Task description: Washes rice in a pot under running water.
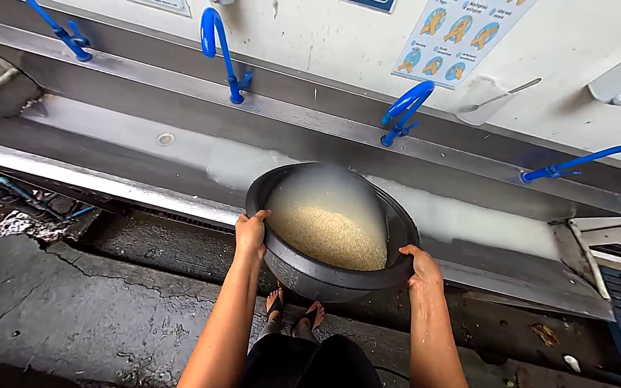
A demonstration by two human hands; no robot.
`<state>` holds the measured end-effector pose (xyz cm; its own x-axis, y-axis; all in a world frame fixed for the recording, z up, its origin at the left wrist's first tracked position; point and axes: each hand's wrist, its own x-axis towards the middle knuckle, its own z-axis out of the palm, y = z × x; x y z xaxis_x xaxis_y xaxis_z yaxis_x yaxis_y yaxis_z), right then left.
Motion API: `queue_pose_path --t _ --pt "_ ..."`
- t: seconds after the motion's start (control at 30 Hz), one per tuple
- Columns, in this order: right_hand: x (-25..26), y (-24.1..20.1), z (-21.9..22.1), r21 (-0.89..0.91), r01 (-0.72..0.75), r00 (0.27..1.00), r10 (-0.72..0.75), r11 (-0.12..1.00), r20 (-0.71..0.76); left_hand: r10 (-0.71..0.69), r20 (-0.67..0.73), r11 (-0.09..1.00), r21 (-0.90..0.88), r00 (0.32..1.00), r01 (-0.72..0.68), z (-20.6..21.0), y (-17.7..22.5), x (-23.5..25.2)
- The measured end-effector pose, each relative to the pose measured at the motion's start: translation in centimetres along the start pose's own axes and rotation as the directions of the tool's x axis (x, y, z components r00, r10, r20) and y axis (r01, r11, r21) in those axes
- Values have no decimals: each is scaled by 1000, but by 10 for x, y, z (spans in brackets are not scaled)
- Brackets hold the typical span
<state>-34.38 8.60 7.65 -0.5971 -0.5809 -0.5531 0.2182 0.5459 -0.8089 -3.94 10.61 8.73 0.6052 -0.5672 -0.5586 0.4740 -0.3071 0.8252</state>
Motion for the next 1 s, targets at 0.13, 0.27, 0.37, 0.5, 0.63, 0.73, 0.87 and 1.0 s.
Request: queue_pose_path --t 0.13,0.27,0.37,0.5,0.63,0.73,0.87,1.0 --pt "-7 -3 -6 19 4 1000 -4 1000 8 -5 -6 1000 1 1000 5 -2 4 -8" --pt "-11 -6 -10 31 20 1000 -21 999 18 -10 3 1000 -16 1000 10 -1 7 -14" --pt "-13 -7 -12 59 32 999 -33 998 33 -15 2 999 -41 1000 15 -1 10 -18" --pt "-14 -8 -15 95 41 998 -45 995 35 -18 0 997 -81 1000 18 -1 13 -22" --pt "-17 -12 -17 118 58 997 -64 991 49 -33 -3 991 -127 999 32 0 19 -28" --pt "-19 -14 -18 133 60 996 -68 989 56 -32 -7 979 -202 999 30 1 23 -34" --pt "-21 -14 -19 149 71 995 -81 986 62 1 40 962 -274 999 10 -1 24 -36" --pt "-23 -15 -20 172 61 995 -74 983 66 13 63 958 -287 998 6 -2 24 -37"
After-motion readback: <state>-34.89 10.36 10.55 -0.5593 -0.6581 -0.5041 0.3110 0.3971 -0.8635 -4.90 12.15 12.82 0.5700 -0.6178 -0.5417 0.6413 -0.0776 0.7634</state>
